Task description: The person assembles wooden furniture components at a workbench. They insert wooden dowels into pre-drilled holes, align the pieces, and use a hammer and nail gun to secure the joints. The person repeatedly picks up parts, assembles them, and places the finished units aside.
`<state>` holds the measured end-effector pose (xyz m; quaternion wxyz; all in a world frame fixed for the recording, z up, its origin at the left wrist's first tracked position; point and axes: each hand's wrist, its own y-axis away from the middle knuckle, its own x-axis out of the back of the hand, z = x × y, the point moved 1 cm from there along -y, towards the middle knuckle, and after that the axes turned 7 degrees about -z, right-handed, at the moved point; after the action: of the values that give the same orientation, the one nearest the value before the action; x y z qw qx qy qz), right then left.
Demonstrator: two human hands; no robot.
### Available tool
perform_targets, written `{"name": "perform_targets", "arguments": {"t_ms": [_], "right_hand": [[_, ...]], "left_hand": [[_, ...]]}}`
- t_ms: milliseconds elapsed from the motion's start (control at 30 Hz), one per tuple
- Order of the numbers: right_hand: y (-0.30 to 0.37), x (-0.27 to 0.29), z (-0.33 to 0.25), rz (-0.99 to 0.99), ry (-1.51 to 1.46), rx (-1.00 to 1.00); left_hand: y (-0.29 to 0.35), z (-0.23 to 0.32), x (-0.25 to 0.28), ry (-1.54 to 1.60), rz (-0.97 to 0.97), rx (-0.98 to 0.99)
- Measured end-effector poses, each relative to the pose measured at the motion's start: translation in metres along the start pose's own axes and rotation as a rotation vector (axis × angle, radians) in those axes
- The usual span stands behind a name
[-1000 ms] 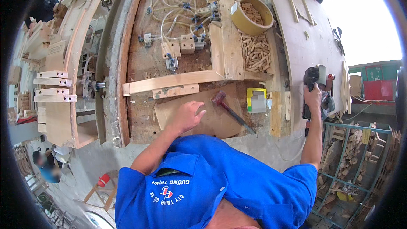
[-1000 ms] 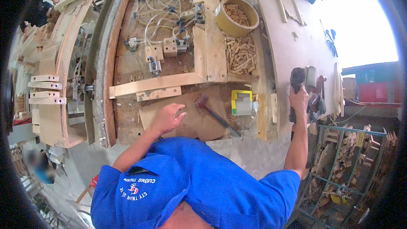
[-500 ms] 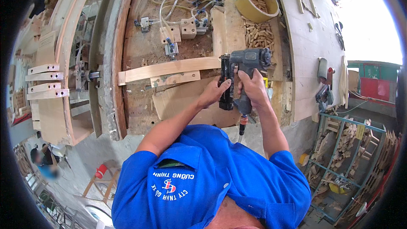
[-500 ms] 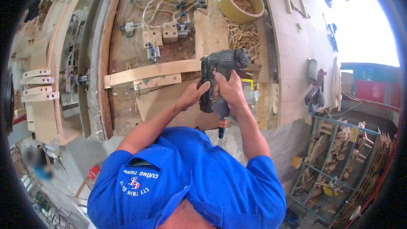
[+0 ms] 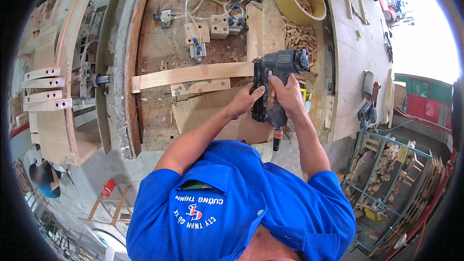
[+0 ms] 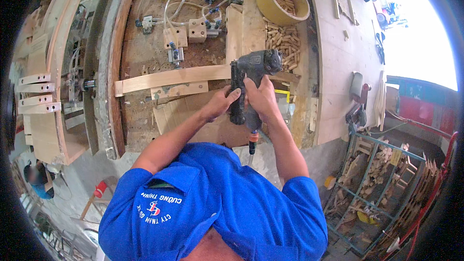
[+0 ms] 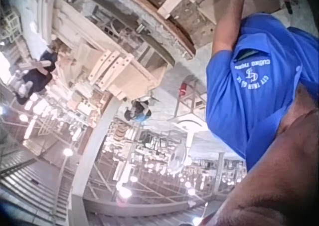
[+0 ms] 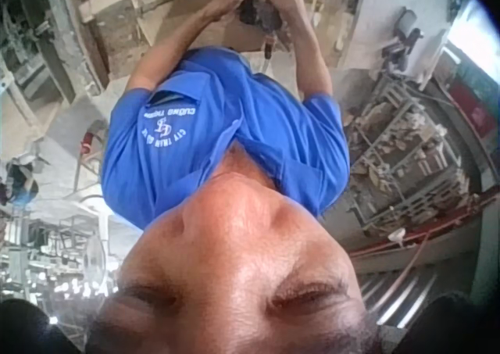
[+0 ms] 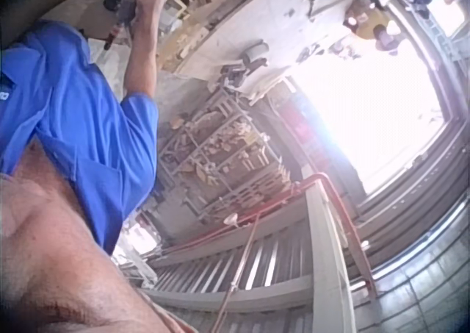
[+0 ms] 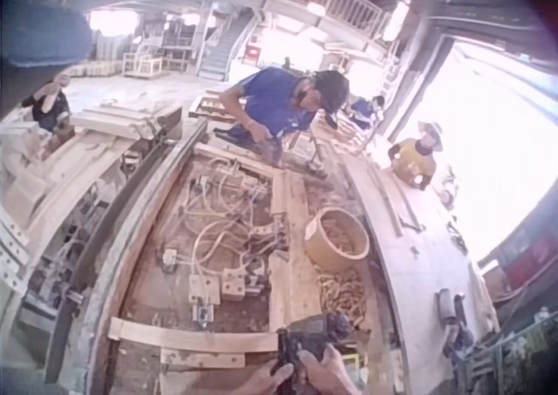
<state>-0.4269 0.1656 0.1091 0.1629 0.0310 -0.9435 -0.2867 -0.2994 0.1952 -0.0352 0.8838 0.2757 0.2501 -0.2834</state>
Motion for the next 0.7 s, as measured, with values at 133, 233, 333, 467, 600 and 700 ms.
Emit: {"name": "perform_targets", "arguments": {"t_ms": [133,233,333,467,600,700], "right_hand": [[0.002,0.001,0.001,-0.058,0.019,-0.008],[0.002,0.001,-0.001,-0.029,0.021,0.002],[0.018,0.015,-0.008,0.024,0.026,-0.031],[0.043,0.070,-0.029,0.244,0.306,0.071],[0.053,0.170,-0.025,0.499,0.589,-0.015],[0.047,0.276,0.032,0.978,1.478,0.385]], "left_hand": [[0.004,-0.004,-0.001,-0.054,0.040,-0.063],[0.003,-0.006,-0.001,-0.021,0.008,-0.075],[0.008,0.000,-0.005,-0.084,0.014,0.002],[0.025,0.028,0.012,-0.367,0.189,-0.152],[0.068,0.089,0.091,-0.673,0.571,-0.384],[0.065,0.129,0.167,-0.801,0.958,-0.413]]}}
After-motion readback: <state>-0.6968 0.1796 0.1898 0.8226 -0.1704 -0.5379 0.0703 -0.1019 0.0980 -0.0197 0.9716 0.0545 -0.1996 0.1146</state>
